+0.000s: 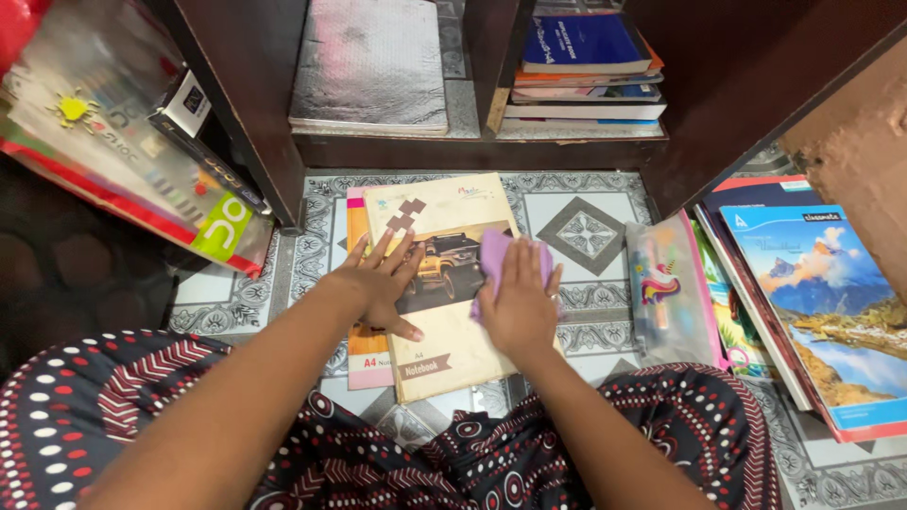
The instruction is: The person sits on the floor and wipes the covers of several notebooks with a purple cloth. The person wipes the front and back covers of each notebook, then places the cleaned notebook on a nearby shelf.
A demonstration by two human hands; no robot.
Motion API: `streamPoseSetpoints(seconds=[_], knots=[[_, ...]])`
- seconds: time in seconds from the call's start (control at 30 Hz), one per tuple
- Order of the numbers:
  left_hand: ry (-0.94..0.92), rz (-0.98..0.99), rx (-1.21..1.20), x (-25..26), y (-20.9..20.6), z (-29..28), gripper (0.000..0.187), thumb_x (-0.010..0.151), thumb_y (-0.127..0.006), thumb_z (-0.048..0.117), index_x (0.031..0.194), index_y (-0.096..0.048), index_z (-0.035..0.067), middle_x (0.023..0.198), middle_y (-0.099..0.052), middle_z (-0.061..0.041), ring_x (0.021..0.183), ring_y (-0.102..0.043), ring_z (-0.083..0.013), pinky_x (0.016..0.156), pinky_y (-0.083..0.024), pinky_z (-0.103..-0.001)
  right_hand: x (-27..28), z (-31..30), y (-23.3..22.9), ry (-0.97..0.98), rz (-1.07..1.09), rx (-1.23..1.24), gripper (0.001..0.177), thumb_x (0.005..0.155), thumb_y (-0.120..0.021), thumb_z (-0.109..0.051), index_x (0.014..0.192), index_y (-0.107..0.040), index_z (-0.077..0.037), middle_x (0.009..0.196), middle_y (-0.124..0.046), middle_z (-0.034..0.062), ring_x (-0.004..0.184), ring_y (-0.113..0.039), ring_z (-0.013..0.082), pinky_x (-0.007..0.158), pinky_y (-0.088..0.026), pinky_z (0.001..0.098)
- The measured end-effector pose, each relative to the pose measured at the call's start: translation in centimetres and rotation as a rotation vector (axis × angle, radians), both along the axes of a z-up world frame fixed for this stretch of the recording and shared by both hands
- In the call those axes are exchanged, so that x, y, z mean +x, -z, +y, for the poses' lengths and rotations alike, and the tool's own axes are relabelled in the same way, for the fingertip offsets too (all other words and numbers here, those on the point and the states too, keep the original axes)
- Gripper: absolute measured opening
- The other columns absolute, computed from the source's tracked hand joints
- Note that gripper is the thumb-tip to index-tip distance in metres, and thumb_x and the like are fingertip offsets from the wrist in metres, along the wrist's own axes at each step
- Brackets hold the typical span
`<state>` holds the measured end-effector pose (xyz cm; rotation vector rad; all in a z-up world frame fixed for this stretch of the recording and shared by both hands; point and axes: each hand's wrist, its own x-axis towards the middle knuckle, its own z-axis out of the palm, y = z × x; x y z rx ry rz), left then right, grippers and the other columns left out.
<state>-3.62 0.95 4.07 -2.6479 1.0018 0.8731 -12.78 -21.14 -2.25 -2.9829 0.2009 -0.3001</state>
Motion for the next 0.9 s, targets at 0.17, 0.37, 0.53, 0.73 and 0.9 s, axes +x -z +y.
streamPoseSetpoints(seconds=[0.17, 0.37, 0.53, 0.73, 0.9], knots=[[-0.075, 0.030, -0.112, -0.3, 0.4, 0.8, 0.145, 0.064, -0.072, 0.082, 0.164, 0.014, 0.023, 0.172, 0.022, -0.002, 0.158, 0.024, -0.0257, 0.126, 0.010, -0.056, -1.8, 4.5, -1.7, -0.419, 0.104, 0.005, 0.074, 0.097, -0.042, -0.040, 0.156, -0.029, 0.003, 0.165, -0.026, 0.0179, 0.156, -0.021, 0.0274, 0.127, -0.005, 0.0535], [-0.182, 0.138, -0.145, -0.6, 0.3, 0.6, 0.148, 0.063, -0.081, 0.067, 0.164, 0.019, 0.025, 0.171, 0.029, 0.000, 0.155, 0.031, -0.0264, 0.124, 0.011, -0.058, -4.7, 2.8, -4.0, -0.780, 0.105, -0.039, 0.080, 0.094, -0.042, -0.042, 0.156, -0.025, 0.006, 0.165, -0.023, 0.0230, 0.156, -0.018, 0.0324, 0.124, -0.004, 0.0505], [-0.200, 0.178, -0.103, -1.1, -1.6, 0.0, 0.150, 0.063, -0.084, 0.066, 0.163, 0.019, 0.023, 0.171, 0.030, -0.002, 0.156, 0.033, -0.0270, 0.124, 0.013, -0.061, -3.2, -2.7, -3.6, -0.419, 0.290, -0.011, 0.074, 0.102, -0.033, -0.041, 0.161, -0.014, -0.001, 0.168, -0.015, 0.0192, 0.154, -0.012, 0.0295, 0.121, 0.000, 0.0526], [-0.318, 0.149, -0.240, -0.3, -1.8, 0.2, 0.114, 0.079, -0.069, 0.061, 0.165, 0.000, 0.033, 0.174, 0.017, 0.005, 0.160, 0.014, -0.0163, 0.126, 0.013, -0.061, -1.9, 0.7, -0.8, 0.061, 0.051, 0.015, 0.075, 0.098, -0.040, -0.041, 0.157, -0.020, 0.001, 0.165, -0.022, 0.0174, 0.155, -0.014, 0.0317, 0.121, -0.005, 0.0562], [-0.456, -0.114, -0.387, 2.3, 0.0, 0.3, 0.079, 0.100, -0.046, 0.055, 0.163, -0.015, 0.019, 0.173, 0.000, -0.003, 0.159, 0.002, -0.0201, 0.127, 0.007, -0.052, -3.1, 5.1, -2.1, -0.347, 0.044, 0.125, 0.073, 0.097, -0.044, -0.039, 0.156, -0.028, 0.002, 0.166, -0.027, 0.0196, 0.153, -0.023, 0.0317, 0.124, -0.010, 0.0514]])
